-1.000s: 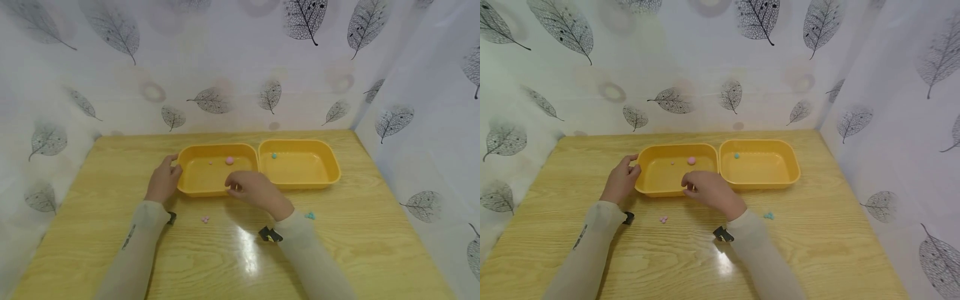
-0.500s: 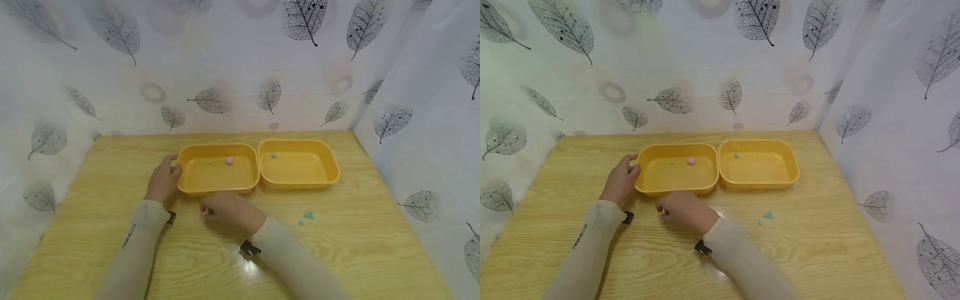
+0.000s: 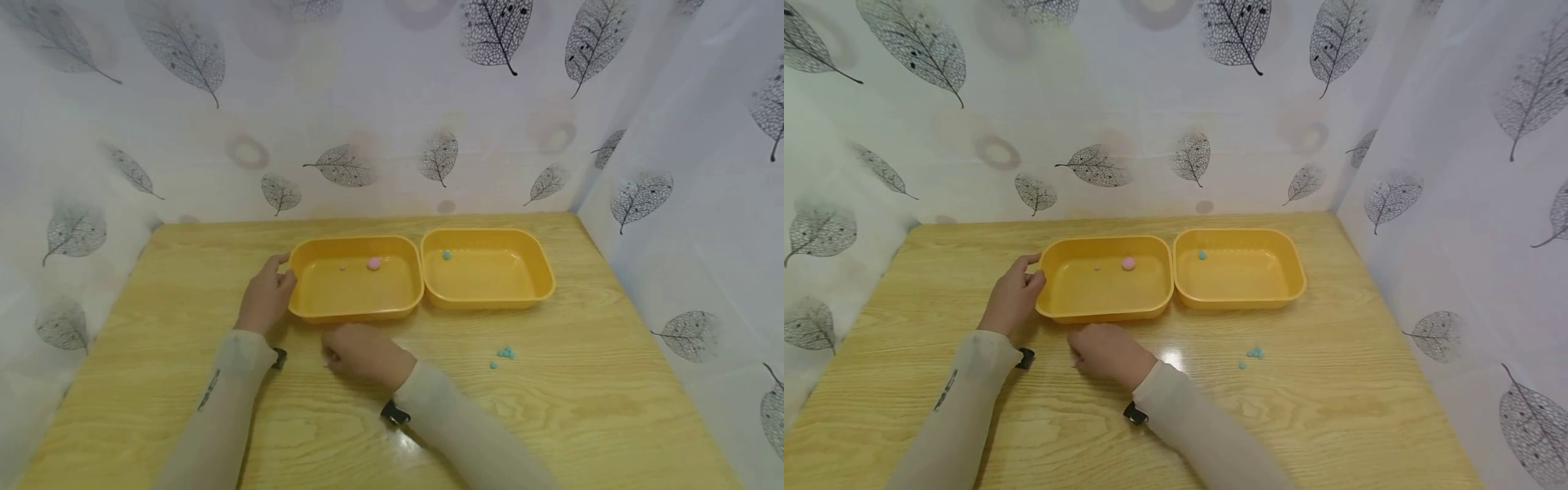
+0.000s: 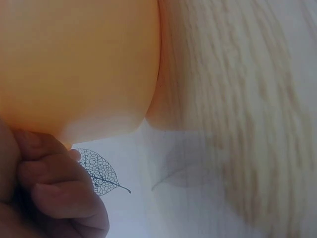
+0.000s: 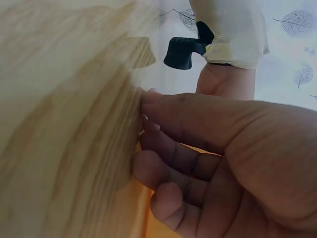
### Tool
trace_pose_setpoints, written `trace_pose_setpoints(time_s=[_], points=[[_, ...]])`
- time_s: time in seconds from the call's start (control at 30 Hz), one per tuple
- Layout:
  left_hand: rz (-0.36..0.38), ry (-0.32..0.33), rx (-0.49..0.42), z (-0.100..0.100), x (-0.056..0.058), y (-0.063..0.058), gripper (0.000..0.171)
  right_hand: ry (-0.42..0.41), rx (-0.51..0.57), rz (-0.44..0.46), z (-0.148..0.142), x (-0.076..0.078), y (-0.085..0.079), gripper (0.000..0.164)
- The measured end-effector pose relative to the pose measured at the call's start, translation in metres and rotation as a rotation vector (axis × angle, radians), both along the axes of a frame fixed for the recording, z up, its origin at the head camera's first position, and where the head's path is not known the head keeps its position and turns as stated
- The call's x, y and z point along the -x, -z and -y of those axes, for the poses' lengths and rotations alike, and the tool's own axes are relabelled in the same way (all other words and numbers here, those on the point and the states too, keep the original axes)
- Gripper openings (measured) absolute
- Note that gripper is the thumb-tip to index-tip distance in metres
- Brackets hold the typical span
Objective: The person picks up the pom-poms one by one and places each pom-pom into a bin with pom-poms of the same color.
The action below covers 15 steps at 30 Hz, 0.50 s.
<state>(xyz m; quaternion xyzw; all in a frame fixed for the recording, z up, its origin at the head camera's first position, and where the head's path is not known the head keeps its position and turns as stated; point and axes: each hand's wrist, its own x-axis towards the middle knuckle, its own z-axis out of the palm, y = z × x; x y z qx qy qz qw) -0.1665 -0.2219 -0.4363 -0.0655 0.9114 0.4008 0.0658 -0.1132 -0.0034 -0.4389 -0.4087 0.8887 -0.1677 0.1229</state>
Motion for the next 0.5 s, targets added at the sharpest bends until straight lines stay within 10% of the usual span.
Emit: trace_pose_setpoints(time_s=[0.5], points=[[0.021, -0.004, -0.016, -0.0013, -0.0019, -0.0032, 0.057, 0.053, 0.013, 0.099, -0.0039, -0.0001, -0.0026, 0.02]])
